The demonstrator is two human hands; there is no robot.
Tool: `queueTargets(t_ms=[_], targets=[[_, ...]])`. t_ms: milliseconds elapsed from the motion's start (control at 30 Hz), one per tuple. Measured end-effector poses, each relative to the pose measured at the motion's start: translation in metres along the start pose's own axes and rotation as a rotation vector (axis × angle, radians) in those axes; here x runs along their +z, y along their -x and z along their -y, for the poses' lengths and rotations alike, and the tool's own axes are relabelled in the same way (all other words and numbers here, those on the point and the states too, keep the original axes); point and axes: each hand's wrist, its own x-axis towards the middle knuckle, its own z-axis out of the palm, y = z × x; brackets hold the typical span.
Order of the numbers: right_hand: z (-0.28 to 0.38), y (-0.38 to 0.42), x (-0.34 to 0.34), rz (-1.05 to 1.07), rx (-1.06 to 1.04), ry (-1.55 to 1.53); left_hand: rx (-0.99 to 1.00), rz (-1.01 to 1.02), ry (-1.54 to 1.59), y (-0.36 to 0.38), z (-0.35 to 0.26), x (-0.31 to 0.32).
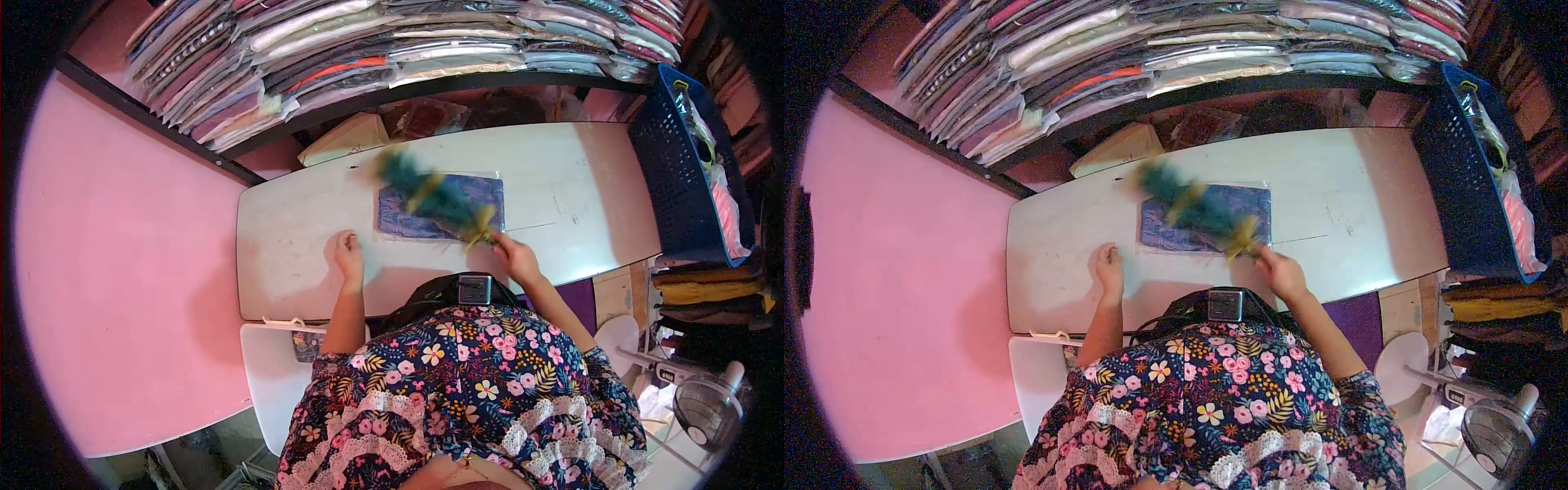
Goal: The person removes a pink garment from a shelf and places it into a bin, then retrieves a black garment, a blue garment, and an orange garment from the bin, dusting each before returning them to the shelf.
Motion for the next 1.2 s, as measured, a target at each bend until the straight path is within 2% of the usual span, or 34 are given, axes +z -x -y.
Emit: queueTargets(t_ms=[33,67,133,200,267,300,333,400,467,600,667,733,800,867,967,1000,1067,1133,1200], targets=[[-0.001,0.002,0.008,0.027,-0.133,0.037,0.262,-0.133,-0.109,0.001,0.003,0.0],[-0.001,0.006,0.011,0.032,-0.133,0.038,0.258,-0.135,-0.11,0.0,0.006,0.002],[0.011,0.008,0.011,0.339,-0.112,0.013,0.456,-0.273,-0.169,0.005,-0.012,0.006],[0.008,0.008,0.015,0.345,-0.121,-0.014,0.477,-0.209,-0.268,0.019,-0.036,0.009],[0.012,0.009,0.015,0.156,-0.109,-0.131,0.637,-0.028,-0.419,0.026,-0.046,0.017],[0.013,0.007,0.014,0.158,-0.107,-0.129,0.674,0.059,-0.609,0.028,-0.04,0.021],[0.014,0.004,0.013,0.073,-0.025,-0.137,0.672,0.062,-0.605,0.03,-0.034,0.026],[0.013,0.001,0.008,-0.015,0.059,-0.141,0.629,0.403,-0.782,0.036,-0.029,0.036],[0.012,-0.002,0.001,0.115,-0.106,0.072,0.659,0.354,-0.767,0.047,-0.031,0.035],[0.014,-0.011,-0.005,0.071,-0.006,0.207,0.627,0.336,-0.733,0.043,-0.027,0.035],[0.014,-0.02,-0.002,-0.078,0.121,0.218,0.627,0.336,-0.733,0.044,-0.028,0.034],[0.013,-0.018,0.001,-0.118,0.078,0.189,0.621,0.327,-0.735,0.045,-0.029,0.035],[0.016,-0.007,-0.001,0.094,-0.094,0.154,0.605,0.344,-0.765,0.045,-0.029,0.035],[0.02,0.003,-0.004,0.143,-0.142,0.178,0.592,0.356,-0.796,0.044,-0.028,0.035],[0.002,0.011,-0.003,0.035,0.119,0.237,0.639,0.309,-0.726,0.046,-0.03,0.036],[-0.005,0.011,-0.004,0.036,0.12,0.236,0.637,0.31,-0.727,0.047,-0.03,0.036],[-0.017,0.01,-0.004,-0.19,0.272,0.196,0.632,0.314,-0.73,0.046,-0.032,0.035],[-0.011,0.016,-0.012,-0.206,0.242,0.192,0.63,0.315,-0.731,0.047,-0.034,0.035],[-0.009,0.031,-0.012,-0.089,0.044,0.204,0.628,0.318,-0.731,0.046,-0.033,0.035]])
